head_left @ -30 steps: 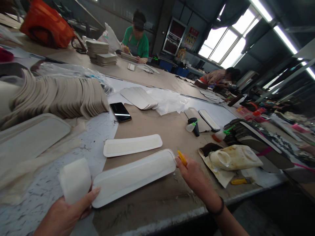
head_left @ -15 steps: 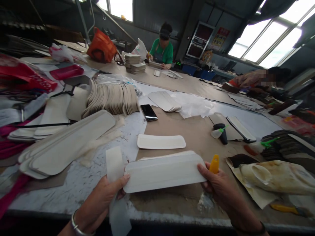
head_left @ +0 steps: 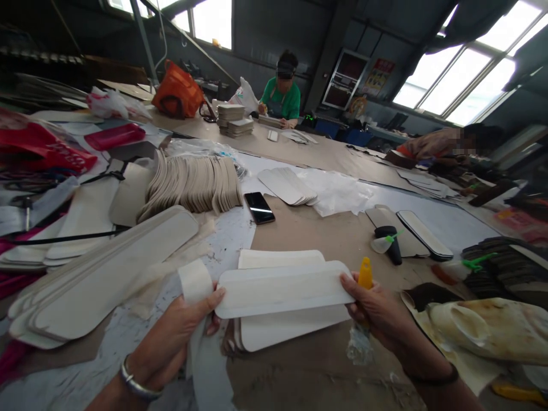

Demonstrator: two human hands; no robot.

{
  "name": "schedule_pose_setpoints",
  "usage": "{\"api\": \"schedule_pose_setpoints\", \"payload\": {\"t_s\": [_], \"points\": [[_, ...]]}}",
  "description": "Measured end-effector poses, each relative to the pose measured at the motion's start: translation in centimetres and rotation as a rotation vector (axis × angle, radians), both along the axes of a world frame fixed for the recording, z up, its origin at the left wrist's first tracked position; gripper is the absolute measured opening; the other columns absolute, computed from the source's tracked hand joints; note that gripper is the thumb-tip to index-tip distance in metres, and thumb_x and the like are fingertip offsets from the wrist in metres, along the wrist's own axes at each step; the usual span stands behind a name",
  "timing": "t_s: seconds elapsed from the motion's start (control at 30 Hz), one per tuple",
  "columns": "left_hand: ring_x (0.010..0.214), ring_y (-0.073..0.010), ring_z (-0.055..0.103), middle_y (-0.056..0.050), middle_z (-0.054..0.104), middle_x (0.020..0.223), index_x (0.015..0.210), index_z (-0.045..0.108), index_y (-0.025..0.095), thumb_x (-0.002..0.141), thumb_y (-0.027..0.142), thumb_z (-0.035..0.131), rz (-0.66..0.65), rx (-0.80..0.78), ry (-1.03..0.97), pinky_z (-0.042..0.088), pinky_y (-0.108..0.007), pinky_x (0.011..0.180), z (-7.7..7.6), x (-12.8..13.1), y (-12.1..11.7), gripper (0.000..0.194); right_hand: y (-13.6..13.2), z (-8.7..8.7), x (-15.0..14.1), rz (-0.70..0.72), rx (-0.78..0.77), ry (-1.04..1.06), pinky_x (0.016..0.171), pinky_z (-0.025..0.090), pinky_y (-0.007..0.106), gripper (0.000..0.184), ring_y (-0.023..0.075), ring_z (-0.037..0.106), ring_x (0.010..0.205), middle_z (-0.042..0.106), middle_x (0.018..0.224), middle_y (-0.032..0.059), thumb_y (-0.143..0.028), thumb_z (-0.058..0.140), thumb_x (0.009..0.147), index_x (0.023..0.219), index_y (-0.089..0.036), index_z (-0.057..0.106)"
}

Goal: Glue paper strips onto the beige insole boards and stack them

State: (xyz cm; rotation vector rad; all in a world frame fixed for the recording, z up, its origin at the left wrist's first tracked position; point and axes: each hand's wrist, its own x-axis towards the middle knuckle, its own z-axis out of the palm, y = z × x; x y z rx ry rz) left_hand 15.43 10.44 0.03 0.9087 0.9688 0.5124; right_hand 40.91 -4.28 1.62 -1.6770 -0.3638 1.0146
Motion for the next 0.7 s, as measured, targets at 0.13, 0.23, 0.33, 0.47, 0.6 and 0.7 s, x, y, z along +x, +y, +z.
{"api": "schedule_pose_setpoints", "payload": {"t_s": [0.13,0.23,0.33,0.47,0.6,0.7], "points": [[0.046,-0.0084,0.04,0.003,0.052,0.051,0.068,0.055,0.016,0.052,0.056,0.074,-0.034,0.126,0.129,0.034,-0.02,0.044,-0.1,2.4,3.2,0.047,2.8,1.3,3.3,0.066,-0.148,-0.465,0.035,0.027,0.019,0.05,0.0063,0.037,0.034,0.045,0.041,-0.0046,-0.067,0.06,0.069,0.058,-0.019,0.046],[0.044,-0.0081,0.037,0.003,0.052,0.049,0.072,0.059,0.013,0.047,0.057,0.072,0.003,0.209,0.221,0.028,-0.02,0.042,-1.4,3.1,4.5,0.052,3.1,1.8,5.0,0.035,-0.236,-0.803,0.038,0.031,0.023,0.048,0.0095,0.04,0.035,0.046,0.04,-0.0015,-0.062,0.059,0.072,0.05,-0.02,0.048],[0.044,-0.0085,0.037,0.005,0.05,0.048,0.074,0.062,0.013,0.05,0.056,0.07,0.024,0.232,0.291,0.027,-0.021,0.042,-2.9,2.1,3.6,0.05,1.7,2.3,4.5,-0.007,-0.159,-0.87,0.043,0.039,0.026,0.052,0.0134,0.05,0.042,0.057,0.052,0.0028,-0.068,0.053,0.074,0.063,-0.018,0.059],[0.043,-0.0116,0.04,0.004,0.05,0.048,0.07,0.064,0.016,0.061,0.059,0.064,-0.1,0.265,0.398,0.029,-0.024,0.042,-3.5,0.4,0.2,0.044,-0.2,3.5,0.8,0.016,-0.032,-0.91,0.053,0.046,0.026,0.062,0.017,0.059,0.06,0.066,0.071,0.0073,-0.071,0.039,0.082,0.08,-0.016,0.067],[0.058,-0.0204,0.055,0.001,0.053,0.049,0.06,0.059,0.021,0.069,0.058,0.058,-0.235,0.34,0.403,0.043,-0.029,0.053,-3.4,0.2,-2.3,0.038,0.0,3.0,-3.7,0.052,0.137,-0.711,0.045,0.041,0.022,0.057,0.0116,0.051,0.049,0.063,0.065,0.0043,-0.068,0.042,0.083,0.075,-0.017,0.065],[0.074,-0.0252,0.062,-0.002,0.064,0.061,0.064,0.062,0.021,0.066,0.05,0.063,-0.198,0.33,0.359,0.049,-0.032,0.066,-3.1,0.5,-3.2,0.029,1.0,1.2,-6.3,0.084,0.256,-0.404,0.041,0.041,0.021,0.051,0.0099,0.05,0.048,0.063,0.069,0.0038,-0.065,0.05,0.081,0.076,-0.016,0.062]]}}
